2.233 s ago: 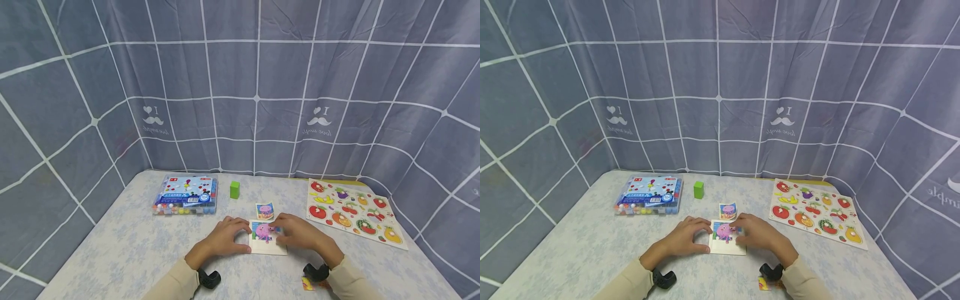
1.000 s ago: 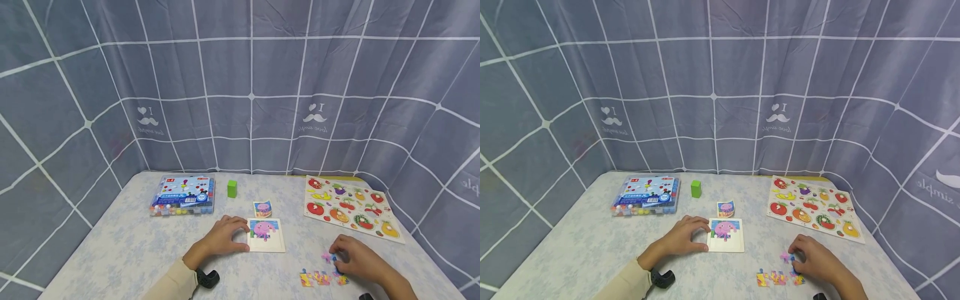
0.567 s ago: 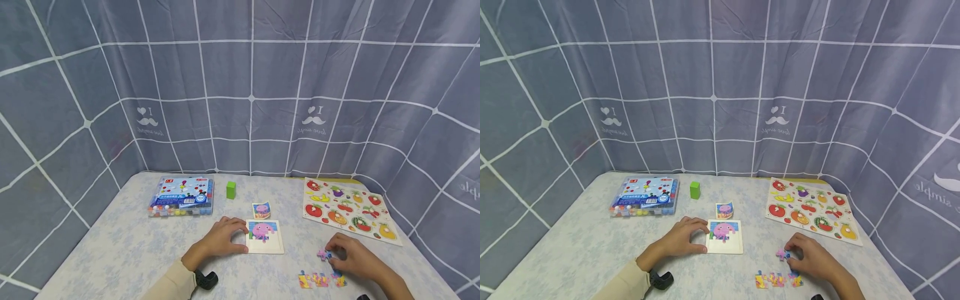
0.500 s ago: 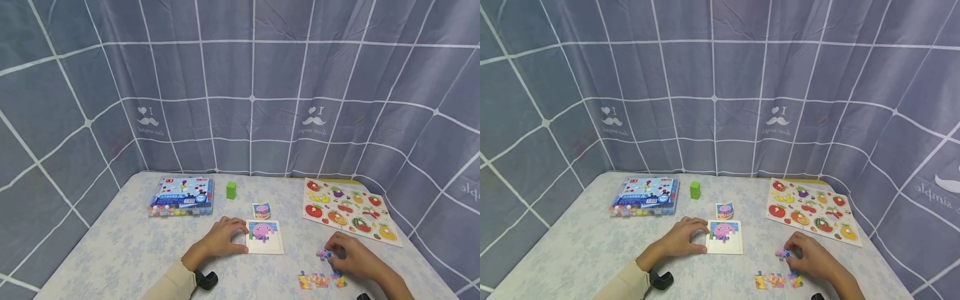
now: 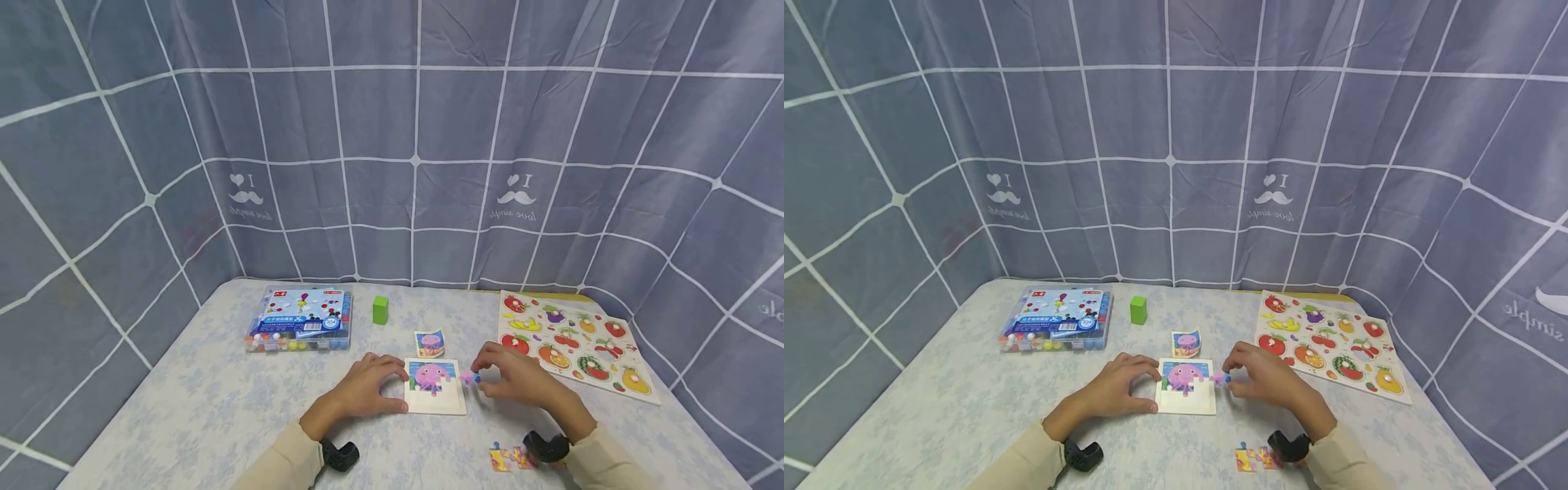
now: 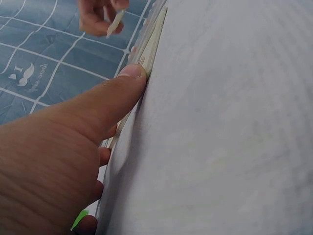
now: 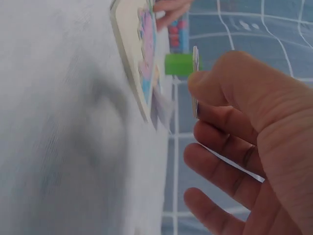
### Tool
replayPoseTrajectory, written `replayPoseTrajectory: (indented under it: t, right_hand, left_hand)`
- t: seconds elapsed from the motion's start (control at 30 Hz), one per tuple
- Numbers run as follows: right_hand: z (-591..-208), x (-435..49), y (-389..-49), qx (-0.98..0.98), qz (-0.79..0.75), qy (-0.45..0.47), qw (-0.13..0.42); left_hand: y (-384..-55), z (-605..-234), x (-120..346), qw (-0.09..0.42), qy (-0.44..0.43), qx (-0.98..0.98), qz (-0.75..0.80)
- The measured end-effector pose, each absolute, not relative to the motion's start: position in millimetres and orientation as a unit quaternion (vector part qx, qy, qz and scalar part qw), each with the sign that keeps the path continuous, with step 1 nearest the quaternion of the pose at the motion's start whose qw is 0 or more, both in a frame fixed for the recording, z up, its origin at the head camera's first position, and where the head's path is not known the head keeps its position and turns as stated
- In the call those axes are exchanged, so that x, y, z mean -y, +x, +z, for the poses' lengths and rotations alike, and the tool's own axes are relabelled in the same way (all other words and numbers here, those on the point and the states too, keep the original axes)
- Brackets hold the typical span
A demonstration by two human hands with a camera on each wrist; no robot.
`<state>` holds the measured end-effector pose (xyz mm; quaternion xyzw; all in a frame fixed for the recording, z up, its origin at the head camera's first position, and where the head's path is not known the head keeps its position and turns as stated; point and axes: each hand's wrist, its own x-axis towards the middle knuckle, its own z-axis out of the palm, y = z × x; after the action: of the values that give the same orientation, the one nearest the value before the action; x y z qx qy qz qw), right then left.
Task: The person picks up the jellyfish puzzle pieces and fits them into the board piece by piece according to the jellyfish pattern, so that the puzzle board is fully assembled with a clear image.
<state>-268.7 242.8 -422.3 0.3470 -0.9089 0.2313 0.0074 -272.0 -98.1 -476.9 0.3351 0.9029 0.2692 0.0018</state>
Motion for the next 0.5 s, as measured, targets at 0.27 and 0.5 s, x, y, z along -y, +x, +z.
replayPoseTrajectory:
  t: [0.27,0.5]
  right_hand:
    - [-436,-207,-286,0.915,0.214,0.342,0.000]
    - [-440,-201,-287,0.923,0.198,0.329,-0.025]
  left_hand:
    - [-272,-478,98,0.001,0.339,-0.901,0.270]
    - [-273,-477,98,-0.002,0.338,-0.903,0.266]
